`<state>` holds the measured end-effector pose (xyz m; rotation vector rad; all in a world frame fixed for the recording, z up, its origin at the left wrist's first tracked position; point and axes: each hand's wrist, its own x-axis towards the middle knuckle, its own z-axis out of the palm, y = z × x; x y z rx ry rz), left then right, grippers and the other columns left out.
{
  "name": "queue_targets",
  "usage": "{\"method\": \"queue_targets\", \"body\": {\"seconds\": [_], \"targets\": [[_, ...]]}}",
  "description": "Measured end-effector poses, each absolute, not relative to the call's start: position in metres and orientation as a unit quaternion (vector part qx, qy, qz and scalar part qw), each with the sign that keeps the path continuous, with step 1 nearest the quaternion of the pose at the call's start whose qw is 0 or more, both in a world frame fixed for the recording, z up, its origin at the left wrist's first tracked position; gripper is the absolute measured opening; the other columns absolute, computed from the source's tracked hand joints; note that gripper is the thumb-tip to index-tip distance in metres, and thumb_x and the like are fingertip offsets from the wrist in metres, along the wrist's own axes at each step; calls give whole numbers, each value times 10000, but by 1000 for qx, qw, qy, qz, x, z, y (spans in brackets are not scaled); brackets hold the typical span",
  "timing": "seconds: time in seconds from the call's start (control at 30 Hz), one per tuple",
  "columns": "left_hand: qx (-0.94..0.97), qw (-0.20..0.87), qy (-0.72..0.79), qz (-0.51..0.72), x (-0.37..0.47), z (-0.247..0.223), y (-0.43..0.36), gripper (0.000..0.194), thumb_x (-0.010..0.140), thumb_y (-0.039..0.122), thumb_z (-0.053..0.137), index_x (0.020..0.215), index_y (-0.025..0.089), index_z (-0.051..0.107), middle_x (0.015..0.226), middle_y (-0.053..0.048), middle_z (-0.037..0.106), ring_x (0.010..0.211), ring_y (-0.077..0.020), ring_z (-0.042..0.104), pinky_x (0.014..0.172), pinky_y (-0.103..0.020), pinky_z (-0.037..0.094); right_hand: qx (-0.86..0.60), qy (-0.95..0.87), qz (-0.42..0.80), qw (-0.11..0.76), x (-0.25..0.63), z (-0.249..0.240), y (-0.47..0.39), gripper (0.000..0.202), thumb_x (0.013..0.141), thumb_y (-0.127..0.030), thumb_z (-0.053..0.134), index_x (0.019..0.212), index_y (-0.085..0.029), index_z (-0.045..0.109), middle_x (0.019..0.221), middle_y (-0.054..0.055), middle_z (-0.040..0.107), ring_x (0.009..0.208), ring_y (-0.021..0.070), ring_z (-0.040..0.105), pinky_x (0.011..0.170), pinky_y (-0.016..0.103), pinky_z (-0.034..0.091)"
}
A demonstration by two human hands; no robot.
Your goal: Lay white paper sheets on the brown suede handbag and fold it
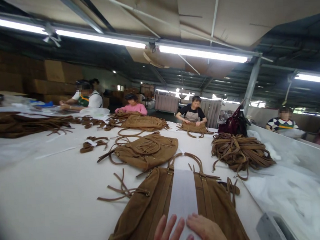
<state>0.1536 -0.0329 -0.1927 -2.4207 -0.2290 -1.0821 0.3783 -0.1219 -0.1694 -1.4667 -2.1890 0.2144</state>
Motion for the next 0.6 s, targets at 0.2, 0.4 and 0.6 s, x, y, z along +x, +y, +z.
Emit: {"method": "queue_targets", "body": {"seconds": [0.2, 0.4, 0.6], "targets": [[-948, 91, -150, -266, 147, -171, -55, 266, 962, 312, 466, 1202, 233, 550, 1232, -71, 616, 1111, -267, 535, 953, -463, 392, -603, -786, 9, 135, 341, -158, -133, 550, 806, -157, 575, 1351, -182, 503, 1387, 106, 537, 1286, 269, 490, 1112, 467, 384], [-977, 26, -141, -161, 149, -163, -62, 85, 947, 205, 502, 899, 199, 572, 917, -27, 622, 863, -212, 546, 801, -382, 403, -591, -800, -7, 103, 317, -136, -167, 459, 901, -424, 560, 1276, -158, 554, 1322, 138, 591, 1212, 285, 559, 1078, 454, 428], [-981, 19, -132, -139, 140, -158, -65, 78, 945, 236, 509, 1006, 198, 540, 980, -41, 592, 882, -226, 523, 788, -378, 411, -425, -890, -133, 101, 338, -162, -225, 522, 936, -313, 540, 1432, -274, 382, 1296, 59, 613, 1170, 233, 597, 1003, 346, 513]]}}
